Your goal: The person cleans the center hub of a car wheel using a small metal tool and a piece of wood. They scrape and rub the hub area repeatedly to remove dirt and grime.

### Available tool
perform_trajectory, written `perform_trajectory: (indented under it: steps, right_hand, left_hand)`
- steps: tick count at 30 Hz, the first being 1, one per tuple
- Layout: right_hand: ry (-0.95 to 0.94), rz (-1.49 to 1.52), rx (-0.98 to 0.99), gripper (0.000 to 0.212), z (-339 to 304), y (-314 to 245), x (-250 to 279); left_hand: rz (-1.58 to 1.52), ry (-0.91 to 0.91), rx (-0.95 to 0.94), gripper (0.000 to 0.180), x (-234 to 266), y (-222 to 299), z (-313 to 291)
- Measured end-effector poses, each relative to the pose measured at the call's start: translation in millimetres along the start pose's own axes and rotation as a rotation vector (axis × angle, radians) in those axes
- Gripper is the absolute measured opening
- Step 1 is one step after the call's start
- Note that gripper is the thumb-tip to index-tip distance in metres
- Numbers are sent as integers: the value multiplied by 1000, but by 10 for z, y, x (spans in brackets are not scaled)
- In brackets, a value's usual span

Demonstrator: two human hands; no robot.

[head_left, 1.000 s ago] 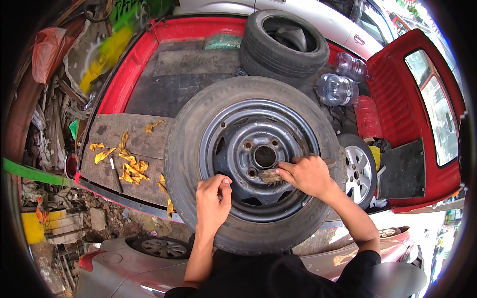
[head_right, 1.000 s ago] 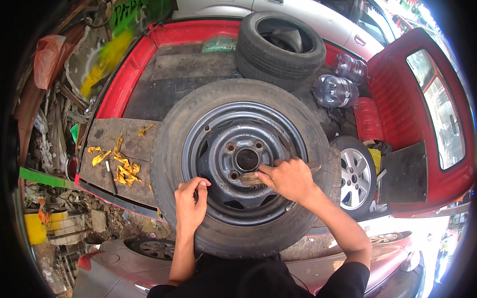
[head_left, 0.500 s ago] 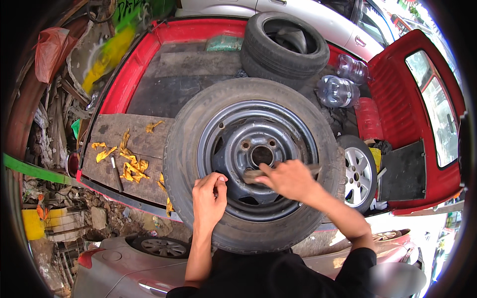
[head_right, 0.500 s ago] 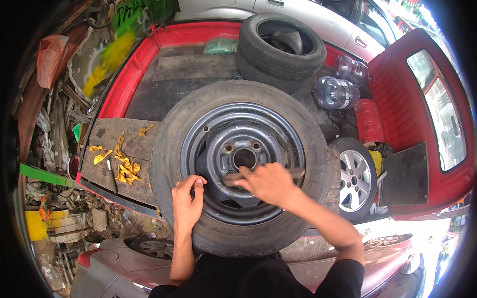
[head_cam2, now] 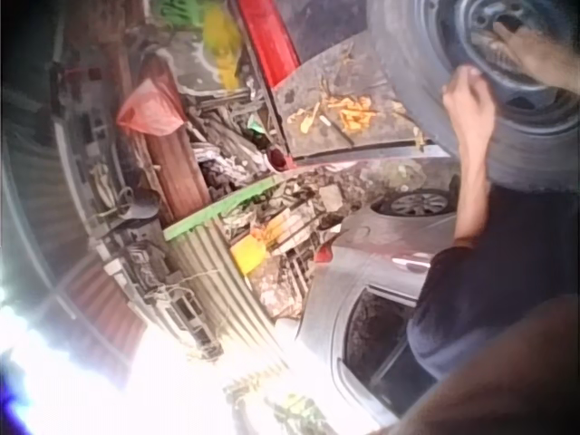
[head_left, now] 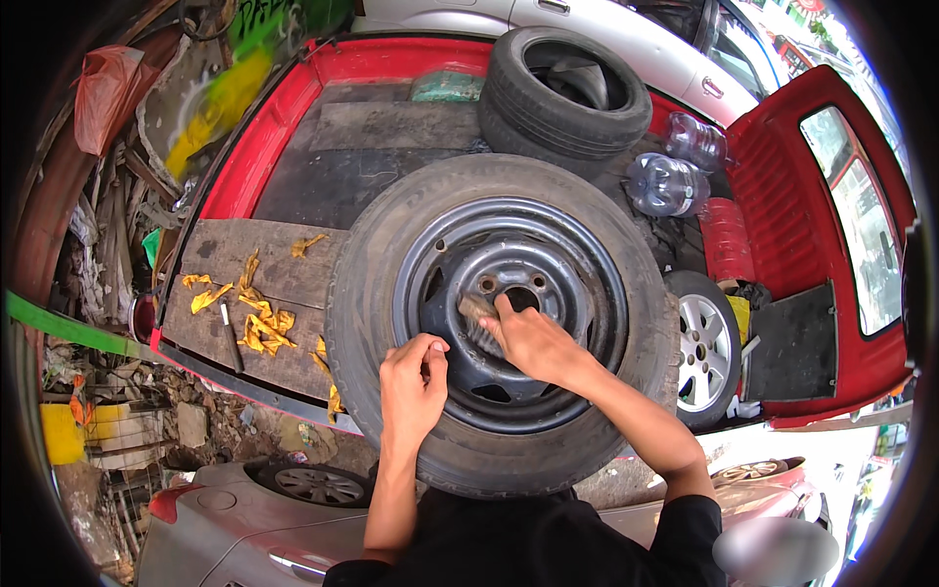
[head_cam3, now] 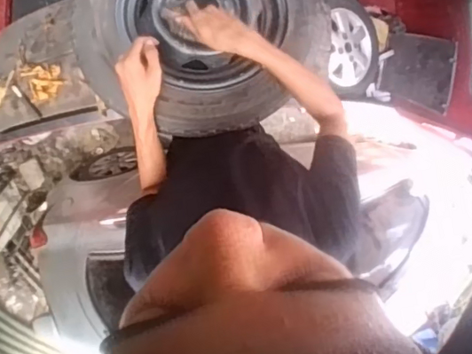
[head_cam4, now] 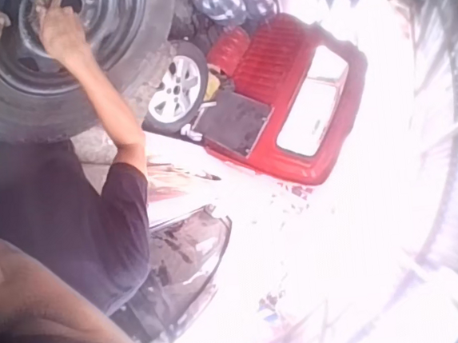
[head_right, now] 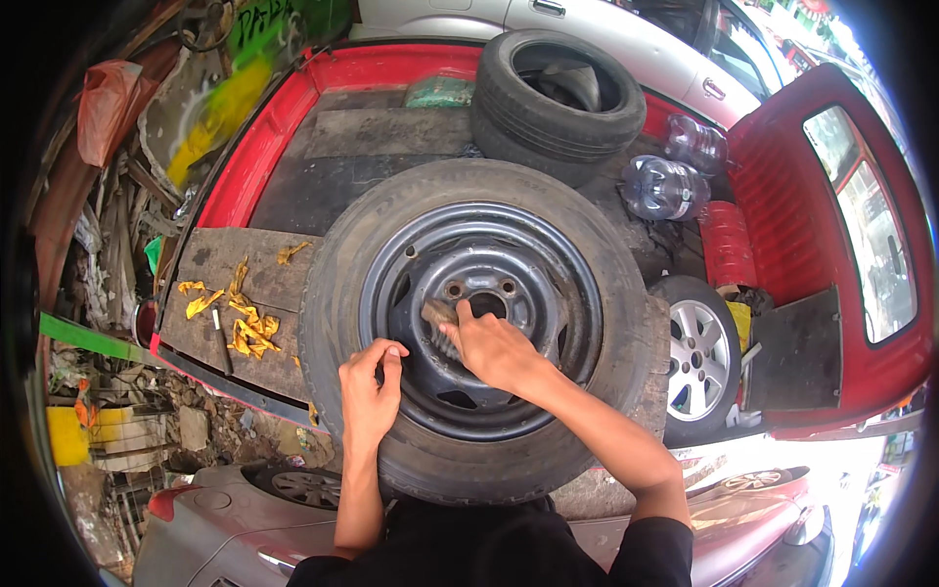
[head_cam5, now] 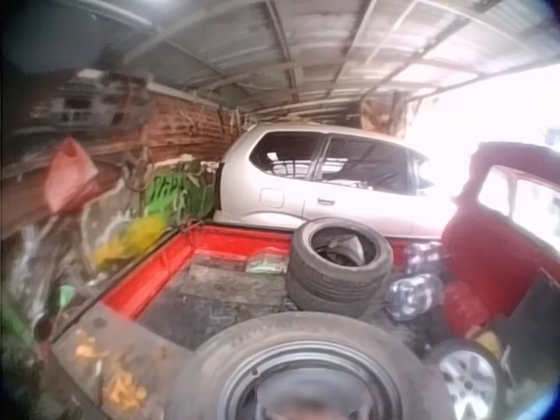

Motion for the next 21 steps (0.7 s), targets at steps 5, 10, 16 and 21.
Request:
perform_trajectory:
  steps: [5,10,16,21]
  right_hand:
    - [-51,236,-177,41,-130,-50,437]
    - [-505,72,-302,37,-260,-341,748]
    - [33,151,-95,59,51,-495,305]
    - [-24,119,-169,57,-82,-223,343]
  left_hand:
    - [-20,9,-22,11,10,-26,-18]
    - [-1,-37,32,15,26,-56,-41]
    - [-6,-39,30,13,31,-44,-28]
    - [-14,-40,16,13,33,-53,-36]
Point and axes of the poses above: each hand's wrist, its own z-axis towards the middle knuckle, its own x-axis out of the back of the hand, y = z × x, the point moved 1 cm from there along z, towards the middle knuckle, and after that the axes turned 1 degree about -z, right-handed, at the moved point
